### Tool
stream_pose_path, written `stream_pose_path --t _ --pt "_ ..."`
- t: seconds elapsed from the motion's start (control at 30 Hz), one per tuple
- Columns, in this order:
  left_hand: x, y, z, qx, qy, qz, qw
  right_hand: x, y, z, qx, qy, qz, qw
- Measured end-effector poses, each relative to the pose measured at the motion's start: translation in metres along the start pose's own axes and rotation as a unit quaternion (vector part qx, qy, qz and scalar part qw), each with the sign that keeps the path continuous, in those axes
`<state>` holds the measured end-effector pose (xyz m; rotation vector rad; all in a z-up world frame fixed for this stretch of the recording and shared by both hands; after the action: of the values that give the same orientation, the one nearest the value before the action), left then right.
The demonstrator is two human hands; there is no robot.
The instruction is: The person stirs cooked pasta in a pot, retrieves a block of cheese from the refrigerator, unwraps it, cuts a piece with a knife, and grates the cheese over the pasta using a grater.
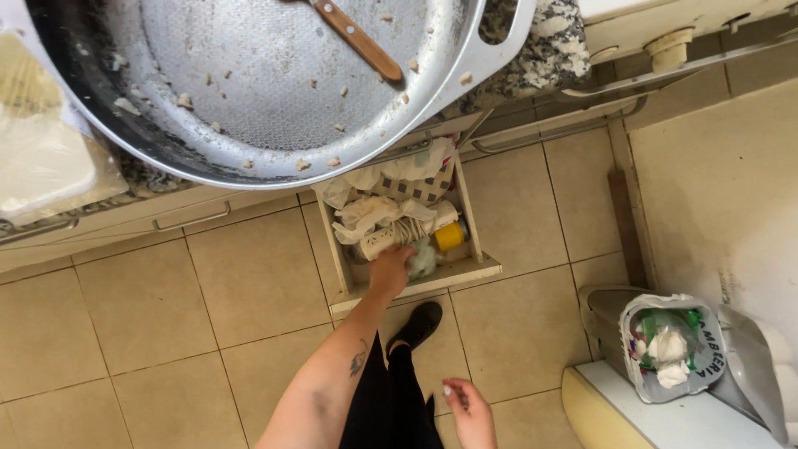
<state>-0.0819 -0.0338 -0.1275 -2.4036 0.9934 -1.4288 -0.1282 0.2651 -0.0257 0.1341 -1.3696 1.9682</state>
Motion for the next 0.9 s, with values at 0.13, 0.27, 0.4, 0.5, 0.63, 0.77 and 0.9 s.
stream_pose_path --t 0.13,0.27,0.4,0.5,0.63,0.77,0.9 --pt "0.065 -0.019 -0.036 0.136 -0.222 -0.001 0.966 -0.001 0.013 0.084 0.080 0.023 -0.036 0.996" --pt "0.108 -0.042 -0.067 0.207 -0.399 0.003 0.893 -0.010 -0.003 0.202 0.083 0.175 0.009 0.981" --pt "0.151 -0.074 -0.116 0.229 -0.471 0.025 0.852 -0.029 0.009 0.229 0.018 0.239 0.060 0.969" --pt "0.145 -0.058 -0.058 0.317 -0.540 -0.142 0.767 -0.020 0.039 0.189 0.058 0.180 -0.034 0.981" --pt "0.176 -0.046 -0.045 0.332 -0.562 -0.189 0.734 -0.003 0.059 0.153 0.054 0.190 -0.054 0.979" --pt "0.174 -0.039 -0.003 0.407 -0.566 -0.270 0.664 0.017 0.077 0.133 0.013 0.201 -0.132 0.970" --pt "0.173 -0.045 0.025 0.431 -0.585 -0.319 0.608 0.031 0.073 0.147 -0.017 0.256 -0.208 0.944"
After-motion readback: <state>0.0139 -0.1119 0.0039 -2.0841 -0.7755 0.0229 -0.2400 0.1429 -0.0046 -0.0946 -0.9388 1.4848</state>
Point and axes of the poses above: each hand's wrist, its own y-axis towards the middle knuckle, its own x-axis out of the back of the hand, z = x × y, the point moved 5 cm from there along y, towards the middle knuckle, and after that the axes turned 14 degrees about -z, right-handed, at the moved point
